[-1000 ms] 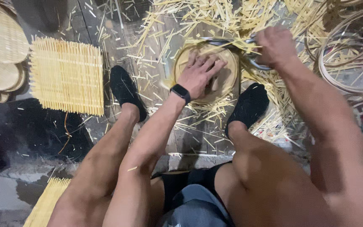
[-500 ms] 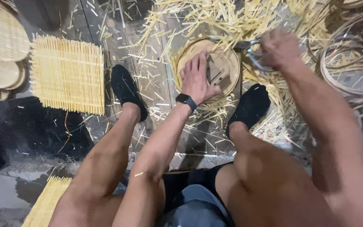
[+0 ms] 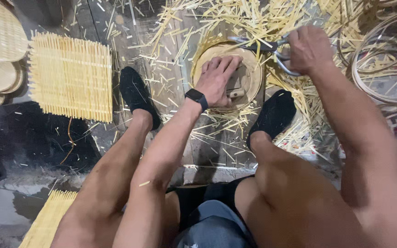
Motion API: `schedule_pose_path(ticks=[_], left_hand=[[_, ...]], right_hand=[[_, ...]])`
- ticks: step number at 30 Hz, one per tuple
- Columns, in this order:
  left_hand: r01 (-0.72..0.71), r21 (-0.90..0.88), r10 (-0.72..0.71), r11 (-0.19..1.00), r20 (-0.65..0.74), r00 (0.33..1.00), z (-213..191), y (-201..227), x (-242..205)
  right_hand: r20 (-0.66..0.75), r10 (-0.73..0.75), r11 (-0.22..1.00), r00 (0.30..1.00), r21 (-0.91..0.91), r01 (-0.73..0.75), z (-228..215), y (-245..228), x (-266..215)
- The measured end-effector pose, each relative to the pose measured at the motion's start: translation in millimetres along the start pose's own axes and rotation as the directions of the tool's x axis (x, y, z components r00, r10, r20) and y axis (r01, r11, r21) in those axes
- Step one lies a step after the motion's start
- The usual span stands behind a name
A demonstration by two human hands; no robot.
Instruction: The person places a circular bamboo frame over a flat woven bamboo mat, then uses shears to trim the excess bamboo strips around the edge. The person repeats this process multiple times, stacking the finished circular pieces.
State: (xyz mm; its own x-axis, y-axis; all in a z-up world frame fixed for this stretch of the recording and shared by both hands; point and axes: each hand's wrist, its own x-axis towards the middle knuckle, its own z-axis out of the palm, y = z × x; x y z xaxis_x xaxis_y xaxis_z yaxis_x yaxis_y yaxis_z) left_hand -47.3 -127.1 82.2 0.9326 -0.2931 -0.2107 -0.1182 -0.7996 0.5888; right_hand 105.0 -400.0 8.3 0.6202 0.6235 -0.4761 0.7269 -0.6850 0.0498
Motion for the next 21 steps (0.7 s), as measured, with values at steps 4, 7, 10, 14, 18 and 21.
schedule_pose_path(ticks=[4, 7, 10, 14, 18, 21], left_hand=[[-0.034, 0.018, 0.032, 0.999, 0.111, 0.993, -2, -7, 0], [-0.043, 0.296, 0.074, 0.954, -0.096, 0.993, 9, -7, -3], [0.356, 0.099, -0.289, 0.929, -0.407, 0.866, 39, 18, -9], [0.524, -0.047, -0.508, 0.850, -0.333, 0.794, 54, 30, -7], [0.446, -0.038, -0.438, 0.894, -0.289, 0.851, 46, 30, -5], [0.379, -0.014, -0.370, 0.925, -0.263, 0.891, 37, 24, -12]], right_hand=[[-0.024, -0.022, 0.995, 0.999, -0.099, 0.019, -4, -28, 18], [0.045, 0.003, 0.993, 0.999, 0.118, -0.008, 10, -15, 15], [0.097, 0.008, 0.996, 0.995, 0.082, -0.016, 19, -1, 5], [-0.133, -0.016, 0.998, 0.991, -0.069, 0.007, 12, -14, 5], [-0.091, 0.007, 0.997, 0.996, -0.081, -0.015, 18, -20, 12], [0.070, 0.023, 1.000, 0.997, 0.000, -0.023, 20, -7, 8]])
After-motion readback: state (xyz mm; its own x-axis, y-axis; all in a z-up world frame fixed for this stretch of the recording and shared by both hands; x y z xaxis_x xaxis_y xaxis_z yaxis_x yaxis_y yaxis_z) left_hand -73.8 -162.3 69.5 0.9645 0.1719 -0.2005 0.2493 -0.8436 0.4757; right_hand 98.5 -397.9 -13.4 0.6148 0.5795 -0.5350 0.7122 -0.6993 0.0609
